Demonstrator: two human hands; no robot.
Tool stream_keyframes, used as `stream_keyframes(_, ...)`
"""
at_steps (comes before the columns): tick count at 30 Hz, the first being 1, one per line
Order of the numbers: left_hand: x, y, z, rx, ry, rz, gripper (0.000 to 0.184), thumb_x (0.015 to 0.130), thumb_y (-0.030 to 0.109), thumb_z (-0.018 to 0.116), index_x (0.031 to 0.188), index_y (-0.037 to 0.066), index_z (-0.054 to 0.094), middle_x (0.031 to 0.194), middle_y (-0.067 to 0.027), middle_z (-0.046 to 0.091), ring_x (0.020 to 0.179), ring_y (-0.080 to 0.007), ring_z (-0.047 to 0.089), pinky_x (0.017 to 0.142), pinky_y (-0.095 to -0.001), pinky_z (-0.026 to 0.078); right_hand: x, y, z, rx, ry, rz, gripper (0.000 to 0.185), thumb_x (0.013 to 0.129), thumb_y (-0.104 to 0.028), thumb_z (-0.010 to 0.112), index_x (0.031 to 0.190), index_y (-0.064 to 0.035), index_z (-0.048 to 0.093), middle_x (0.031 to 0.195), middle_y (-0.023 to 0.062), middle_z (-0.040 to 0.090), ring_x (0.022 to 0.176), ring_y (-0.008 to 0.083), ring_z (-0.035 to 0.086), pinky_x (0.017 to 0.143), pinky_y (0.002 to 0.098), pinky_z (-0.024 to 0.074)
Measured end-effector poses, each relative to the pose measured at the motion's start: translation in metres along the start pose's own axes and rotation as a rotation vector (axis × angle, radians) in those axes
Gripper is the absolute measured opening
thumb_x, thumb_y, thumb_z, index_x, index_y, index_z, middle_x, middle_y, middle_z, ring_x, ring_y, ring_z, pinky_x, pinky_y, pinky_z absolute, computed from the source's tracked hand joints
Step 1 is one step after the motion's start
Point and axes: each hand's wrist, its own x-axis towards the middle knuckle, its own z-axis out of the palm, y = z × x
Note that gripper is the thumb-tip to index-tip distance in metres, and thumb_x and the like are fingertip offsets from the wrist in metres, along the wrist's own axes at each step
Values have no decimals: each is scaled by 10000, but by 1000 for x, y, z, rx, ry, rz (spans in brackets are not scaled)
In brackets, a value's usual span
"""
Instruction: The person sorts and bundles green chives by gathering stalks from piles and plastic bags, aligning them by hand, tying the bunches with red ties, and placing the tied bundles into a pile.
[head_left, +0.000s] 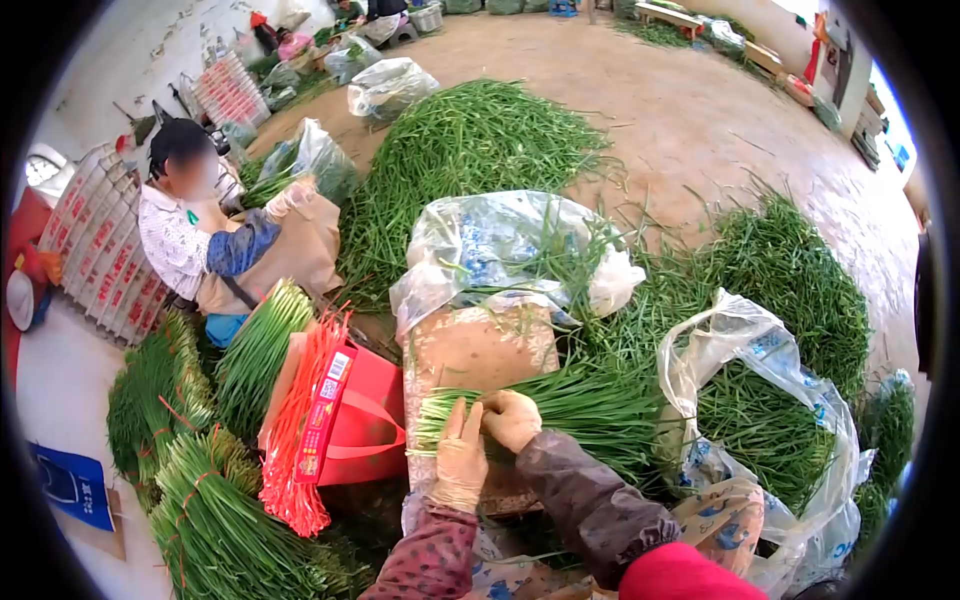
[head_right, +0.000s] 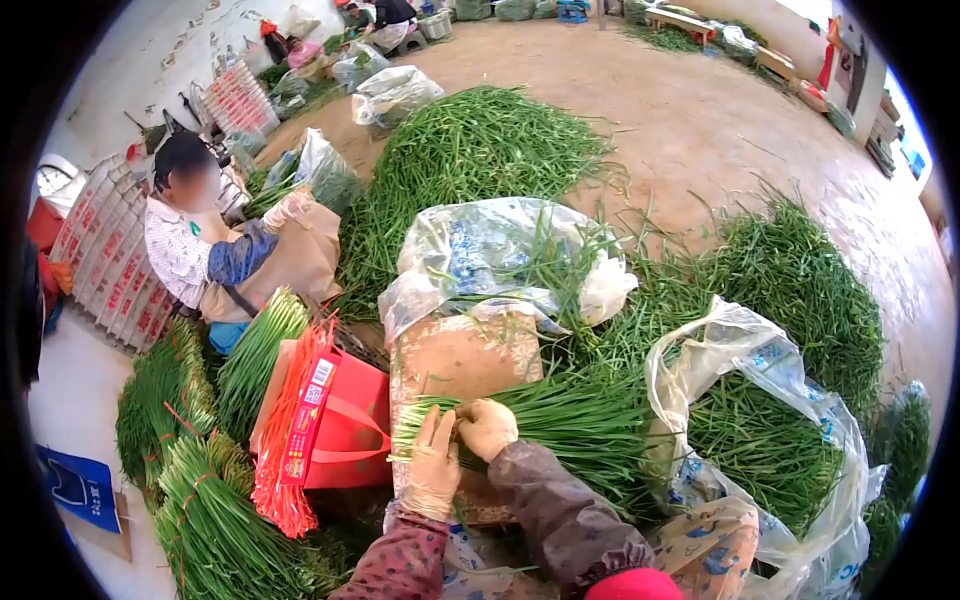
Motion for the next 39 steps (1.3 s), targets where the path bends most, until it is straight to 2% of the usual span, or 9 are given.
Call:
stream_keyframes(4, 7, -23, 0, -331, -180, -66, 855, 673, -65, 664, 1446, 77, 325, 1374, -207, 441, 1273, -403, 383, 1053, -426, 372, -10, -8, 6, -57, 153, -172, 209, 755, -138, 617, 921, -65, 721, 844, 143, 650, 825, 352, 602, 761, 421, 488)
stream_keyframes(7, 8, -53, 23, -863, -288, -321, 779, 677, -72, 676, 1391, 114, 428, 1402, -159, 439, 1206, -379, 468, 1045, -374, 377, -22, -22, 4, -49, 127, -294, 120, 733, -100, 625, 820, -44, 687, 860, 119, 659, 831, 331, 612, 793, 408, 483)
stream_keyframes(13, -6, -56, 0, -864, -310, -299, 563, 773, 21, 647, 1315, 122, 530, 1119, -77, 633, 1150, -210, 544, 957, -343, 434, -41, -50, 1, -109, 320, -552, 125, 692, -81, 664, 817, -79, 675, 893, 61, 652, 924, 294, 604, 900, 424, 448)
stream_keyframes(21, -3, -26, -16, 156, -226, -174, 299, 799, 127, 598, 1087, 76, 660, 1089, -116, 667, 975, -291, 621, 940, -404, 427, -5, -30, 24, -110, 261, -229, 111, 742, -132, 650, 825, -77, 699, 849, 106, 652, 880, 326, 604, 841, 418, 458)
stream_keyframes(29, 7, -41, 27, 148, 158, -174, 335, 719, 78, 638, 1054, 75, 652, 995, -88, 672, 928, -323, 612, 810, -414, 496, 34, -21, 18, -87, -13, -103, 161, 809, -199, 625, 845, -64, 703, 851, 139, 667, 849, 346, 613, 800, 439, 470)
stream_keyframes(30, 10, -47, 27, 113, 114, -142, 309, 725, 85, 647, 1034, 85, 656, 984, -82, 674, 914, -323, 615, 809, -410, 497, 35, -32, -5, -215, -274, -132, 360, 780, -268, 685, 1091, -89, 662, 1102, 181, 632, 1045, 362, 579, 901, 451, 445)
stream_keyframes(33, 7, -53, 38, 68, 99, -210, 194, 786, 130, 664, 979, 113, 662, 954, -61, 684, 896, -304, 637, 825, -402, 496, 1, -29, -44, -474, -262, -490, 815, 697, -346, 770, 1406, -158, 416, 1366, 194, 468, 1294, 379, 412, 1019, 502, 363)
stream_keyframes(35, 4, -55, 41, 130, 169, -58, 126, 850, 173, 646, 966, 128, 666, 956, -50, 693, 917, -278, 655, 856, -417, 485, -8, -35, -82, -872, -612, -298, 1177, 600, -389, 850, 1517, -200, 138, 1526, 185, 241, 1406, 404, 212, 1075, 577, 283)
stream_keyframes(39, -10, -52, 44, 138, 224, -40, 117, 870, 204, 649, 965, 139, 672, 994, -38, 706, 982, -258, 661, 926, -443, 462, -5, 10, -131, -956, -548, -78, 1259, 523, -350, 908, 1513, -162, 153, 1505, 156, 280, 1386, 365, 252, 1033, 521, 346)
